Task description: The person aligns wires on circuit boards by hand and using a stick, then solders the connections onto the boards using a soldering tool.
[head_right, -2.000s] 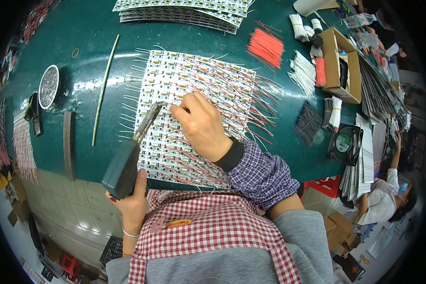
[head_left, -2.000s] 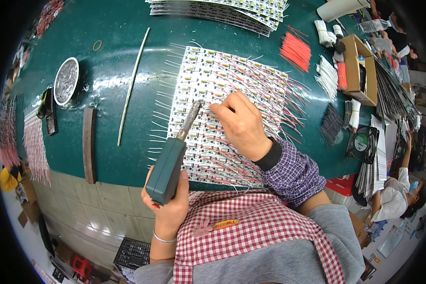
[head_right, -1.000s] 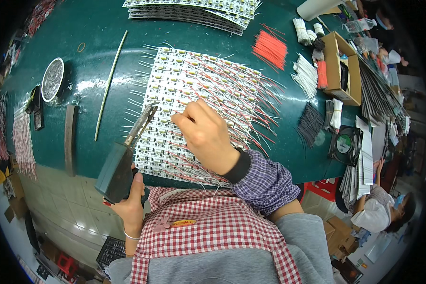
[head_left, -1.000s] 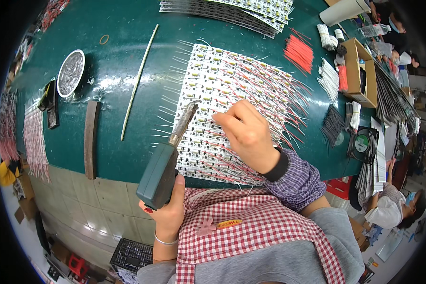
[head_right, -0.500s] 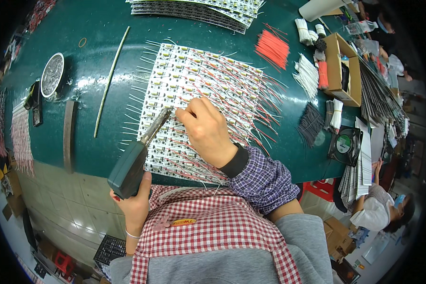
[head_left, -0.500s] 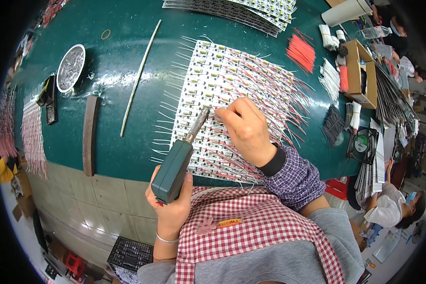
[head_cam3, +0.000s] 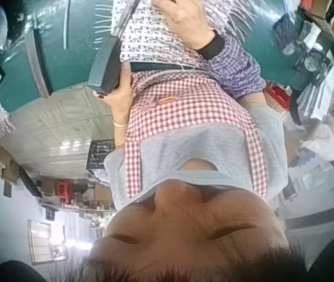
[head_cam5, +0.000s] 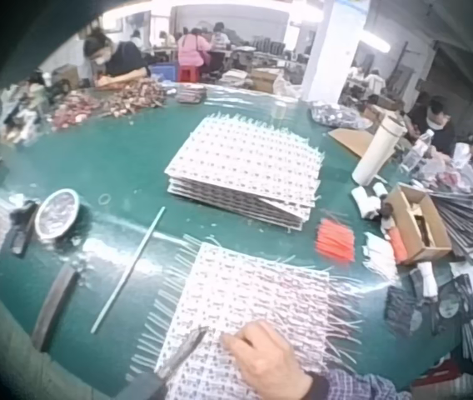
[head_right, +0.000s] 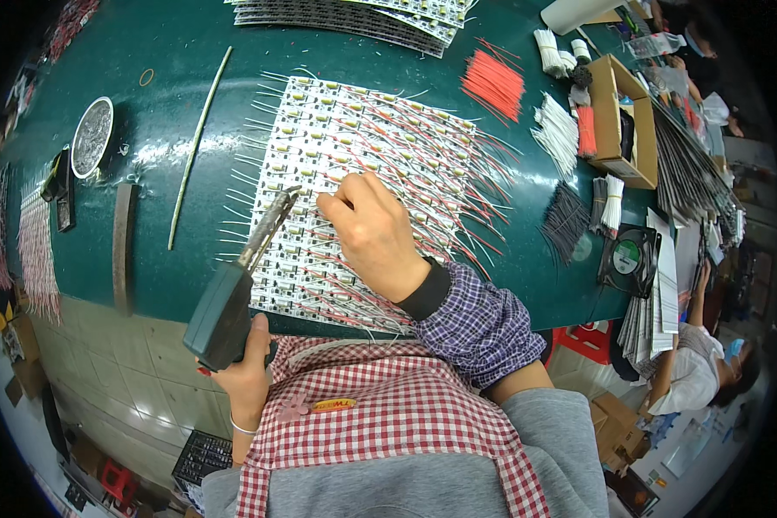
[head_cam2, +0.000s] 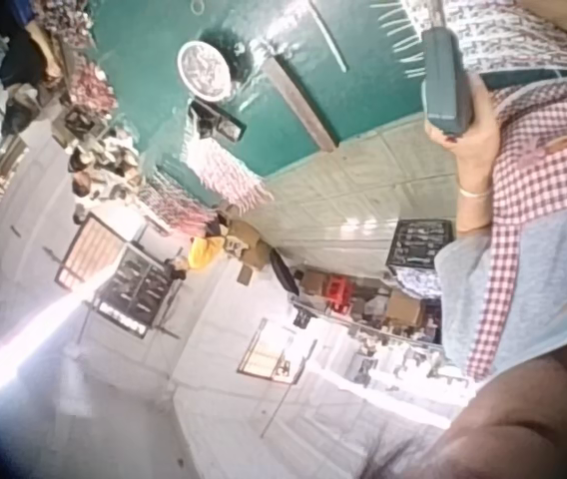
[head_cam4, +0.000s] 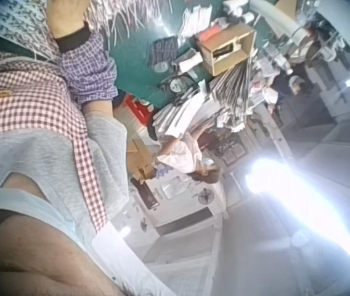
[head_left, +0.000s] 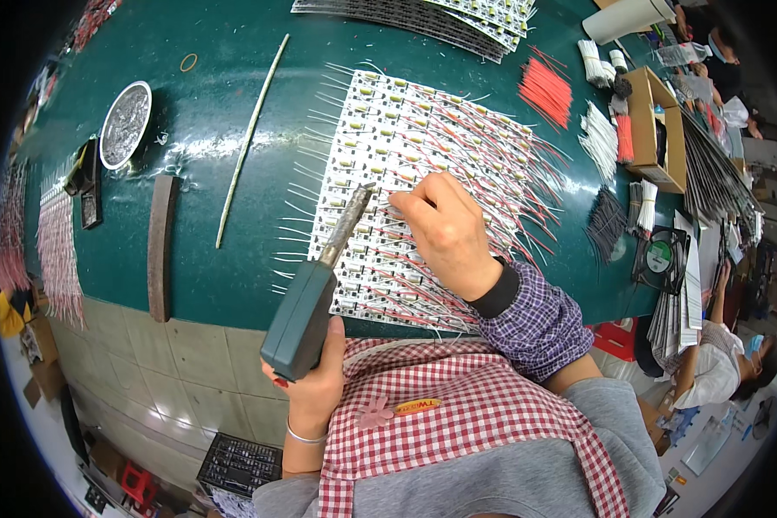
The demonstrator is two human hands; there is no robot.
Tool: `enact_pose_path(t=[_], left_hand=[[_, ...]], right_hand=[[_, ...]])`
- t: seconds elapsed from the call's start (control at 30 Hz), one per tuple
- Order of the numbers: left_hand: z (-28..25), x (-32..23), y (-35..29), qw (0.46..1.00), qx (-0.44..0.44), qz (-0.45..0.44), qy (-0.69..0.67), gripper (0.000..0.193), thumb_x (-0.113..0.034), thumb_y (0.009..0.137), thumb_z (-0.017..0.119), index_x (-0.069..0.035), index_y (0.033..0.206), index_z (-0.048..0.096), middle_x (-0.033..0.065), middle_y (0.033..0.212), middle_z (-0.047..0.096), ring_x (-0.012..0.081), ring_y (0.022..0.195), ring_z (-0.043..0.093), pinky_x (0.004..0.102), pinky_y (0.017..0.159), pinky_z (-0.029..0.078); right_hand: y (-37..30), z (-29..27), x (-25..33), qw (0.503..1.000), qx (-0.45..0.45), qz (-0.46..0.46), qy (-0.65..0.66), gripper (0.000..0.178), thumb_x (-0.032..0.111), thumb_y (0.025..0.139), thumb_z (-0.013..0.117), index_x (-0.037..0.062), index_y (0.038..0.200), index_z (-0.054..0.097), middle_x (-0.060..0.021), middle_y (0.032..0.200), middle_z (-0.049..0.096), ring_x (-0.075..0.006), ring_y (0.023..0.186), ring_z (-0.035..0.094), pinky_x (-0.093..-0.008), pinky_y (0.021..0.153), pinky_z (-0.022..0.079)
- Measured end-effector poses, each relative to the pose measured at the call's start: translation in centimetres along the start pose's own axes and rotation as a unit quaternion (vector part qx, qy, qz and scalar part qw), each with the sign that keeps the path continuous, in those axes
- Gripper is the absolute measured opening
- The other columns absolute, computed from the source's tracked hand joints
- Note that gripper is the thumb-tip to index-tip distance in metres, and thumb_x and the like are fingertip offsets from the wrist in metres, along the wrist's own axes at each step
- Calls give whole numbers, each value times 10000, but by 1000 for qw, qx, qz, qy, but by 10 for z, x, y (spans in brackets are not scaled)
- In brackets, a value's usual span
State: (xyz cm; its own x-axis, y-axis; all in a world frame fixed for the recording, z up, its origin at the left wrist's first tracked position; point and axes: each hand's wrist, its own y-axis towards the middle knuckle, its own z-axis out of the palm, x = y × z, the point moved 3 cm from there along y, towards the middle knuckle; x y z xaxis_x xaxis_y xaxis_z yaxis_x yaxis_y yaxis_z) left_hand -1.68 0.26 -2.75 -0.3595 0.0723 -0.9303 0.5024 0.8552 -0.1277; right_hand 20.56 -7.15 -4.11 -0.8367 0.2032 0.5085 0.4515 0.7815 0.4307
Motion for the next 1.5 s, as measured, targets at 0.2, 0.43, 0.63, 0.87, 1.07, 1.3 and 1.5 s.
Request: enact_pose_path(t=[0.2, 0.43, 0.63, 0.87, 1.07, 1.3, 1.5], left_hand=[[-9, 5, -2, 999, -16, 47, -10, 261, 47, 861, 706, 66, 1114, 640, 92, 905, 677, 86, 590, 552, 231, 519, 422], [-10, 5, -3, 999, -9, 27, -23, 327, 64, 859, 700, 77, 1180, 636, 114, 986, 684, 91, 620, 558, 237, 517, 424], [-12, 9, -7, 999, -18, 25, -33, 330, 67, 854, 705, 80, 1177, 637, 119, 993, 687, 95, 621, 557, 236, 515, 422], [-15, 6, -10, 999, 1, 9, -38, 349, 55, 829, 734, 76, 1166, 648, 120, 1006, 704, 104, 692, 610, 234, 569, 472], [-13, 1, -6, 997, 29, 64, -13, 351, 34, 823, 757, 75, 1159, 663, 125, 1061, 718, 158, 890, 684, 280, 789, 544], [-7, 2, -2, 998, 23, 48, -32, 213, 35, 789, 754, 73, 982, 673, 93, 897, 661, 148, 728, 632, 272, 625, 495], [-8, 3, -4, 999, 22, 37, -20, 183, 37, 792, 747, 68, 954, 668, 92, 864, 640, 144, 705, 612, 272, 603, 476]], right_hand=[[-2, 1, -1, 1000, 19, -9, -2, 241, -64, 742, 624, 28, 960, 670, -74, 815, 516, -244, 773, 546, -354, 638, 478], [-2, -4, 1, 1000, -1, -3, -5, 233, -50, 726, 643, 35, 940, 677, -68, 809, 515, -239, 778, 545, -350, 637, 472], [-5, -23, 12, 998, -46, -15, -26, 237, -36, 701, 673, 42, 924, 694, -55, 783, 534, -240, 787, 550, -370, 662, 454], [-6, -5, 16, 1000, -7, -13, 8, 198, -61, 736, 728, 45, 903, 715, -64, 729, 532, -242, 702, 547, -363, 596, 446], [-10, -1, 14, 1000, 6, -14, 4, 177, -43, 755, 729, 45, 908, 714, -63, 728, 522, -238, 690, 548, -358, 585, 446], [-11, -1, 13, 1000, 8, -18, 2, 180, -37, 755, 721, 45, 916, 713, -65, 735, 512, -235, 699, 548, -356, 587, 447], [-13, -1, 12, 1000, 8, -14, 8, 185, -40, 754, 717, 46, 917, 711, -64, 734, 506, -234, 702, 545, -356, 586, 445]])
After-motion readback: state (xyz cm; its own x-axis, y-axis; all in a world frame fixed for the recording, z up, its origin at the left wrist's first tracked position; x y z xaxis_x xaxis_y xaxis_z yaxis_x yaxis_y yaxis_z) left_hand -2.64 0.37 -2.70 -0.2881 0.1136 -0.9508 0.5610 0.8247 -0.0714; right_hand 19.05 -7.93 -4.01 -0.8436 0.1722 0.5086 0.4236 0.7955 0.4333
